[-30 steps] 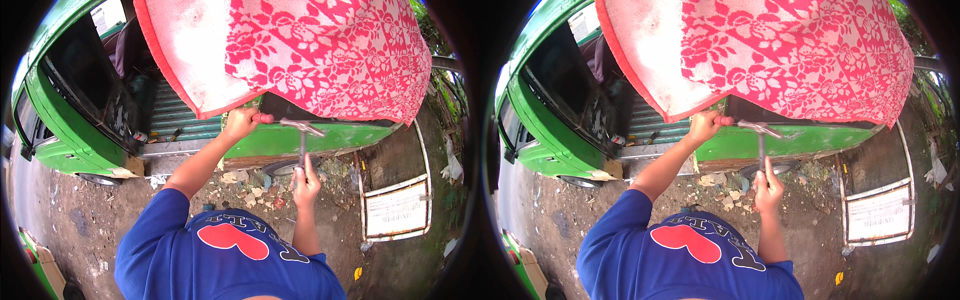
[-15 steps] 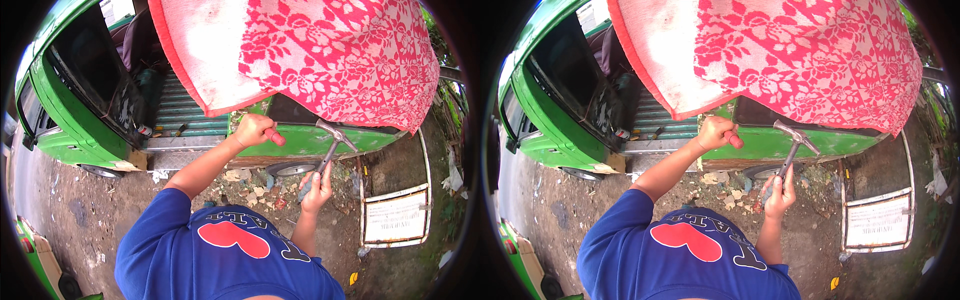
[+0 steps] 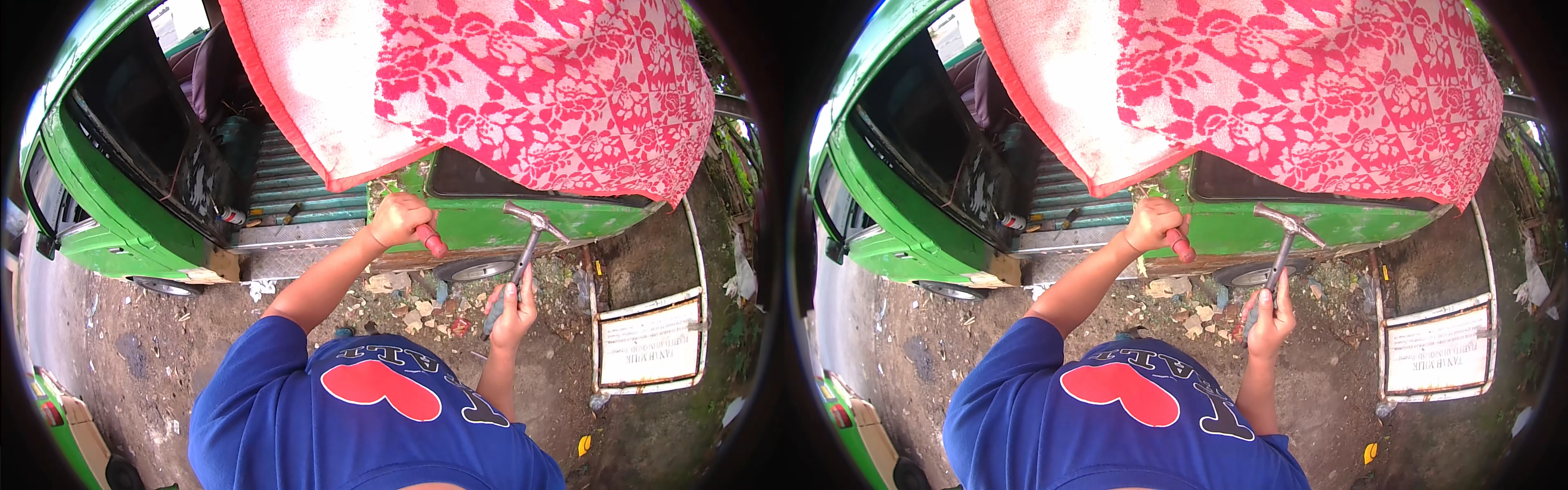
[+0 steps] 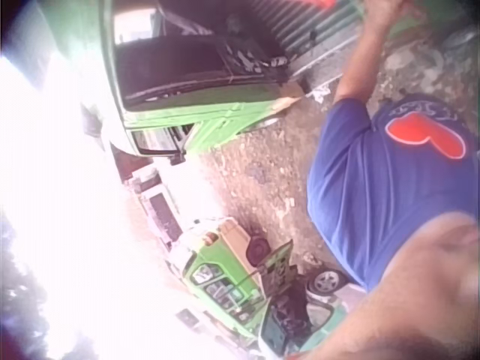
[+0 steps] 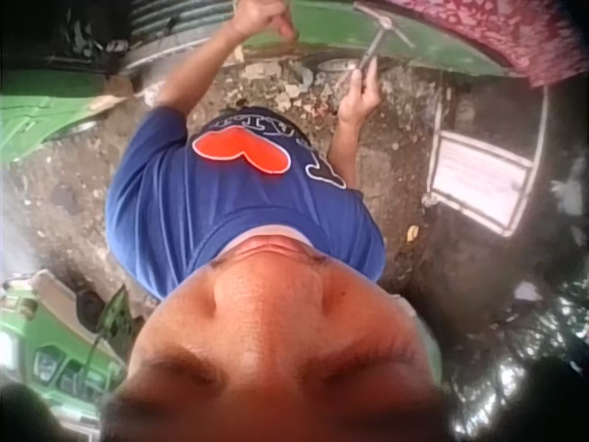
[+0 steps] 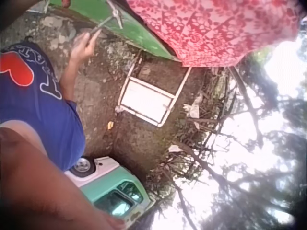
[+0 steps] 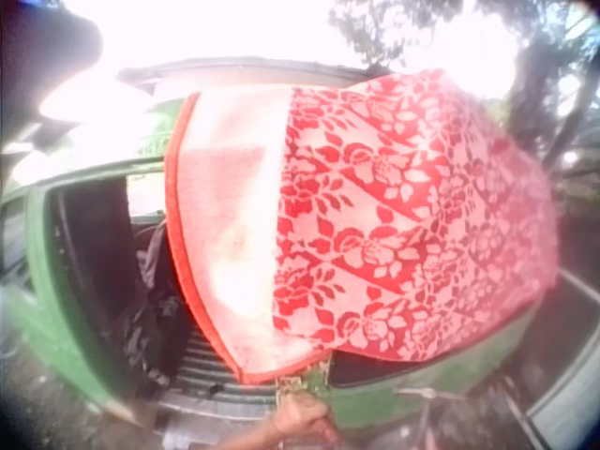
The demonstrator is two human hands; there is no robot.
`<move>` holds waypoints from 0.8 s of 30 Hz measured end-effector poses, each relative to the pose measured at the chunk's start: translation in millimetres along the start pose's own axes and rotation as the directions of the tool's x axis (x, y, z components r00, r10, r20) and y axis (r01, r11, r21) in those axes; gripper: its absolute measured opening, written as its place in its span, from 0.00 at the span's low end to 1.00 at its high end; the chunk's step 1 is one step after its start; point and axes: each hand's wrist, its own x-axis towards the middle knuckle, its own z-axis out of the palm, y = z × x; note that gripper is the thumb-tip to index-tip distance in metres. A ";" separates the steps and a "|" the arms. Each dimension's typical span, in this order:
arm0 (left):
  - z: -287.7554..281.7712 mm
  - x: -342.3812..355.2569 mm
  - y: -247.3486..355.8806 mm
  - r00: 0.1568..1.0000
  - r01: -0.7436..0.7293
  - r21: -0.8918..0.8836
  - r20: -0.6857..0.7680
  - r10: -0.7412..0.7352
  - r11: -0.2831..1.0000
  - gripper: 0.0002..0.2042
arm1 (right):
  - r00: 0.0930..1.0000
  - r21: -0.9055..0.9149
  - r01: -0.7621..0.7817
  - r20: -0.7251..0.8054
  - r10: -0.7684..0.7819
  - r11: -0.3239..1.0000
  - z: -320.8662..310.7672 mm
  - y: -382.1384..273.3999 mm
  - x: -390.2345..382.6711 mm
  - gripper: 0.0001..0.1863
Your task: The person uses a hammer and a metal punch to repeatedly tap and adjust a small area on the side panel of a green three-wheeled vehicle. The person holds the punch against the panel and strikes it with the hammer throughout the clip.
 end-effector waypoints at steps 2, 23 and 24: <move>3.9 -6.8 1.3 0.998 0.025 -0.021 -0.050 -0.026 0.999 0.16 | 0.999 -0.006 -0.035 0.000 0.035 0.999 0.8 -2.0 -1.2 0.26; 2.6 -14.6 -2.9 0.973 0.094 -0.026 -0.207 -0.097 0.995 0.18 | 0.986 -0.021 -0.145 0.078 0.147 0.989 -2.9 7.9 -9.9 0.26; 3.5 -16.3 -4.7 0.973 0.091 -0.028 -0.210 -0.095 0.995 0.18 | 0.986 -0.022 -0.147 0.079 0.148 0.989 -3.3 7.6 -10.6 0.26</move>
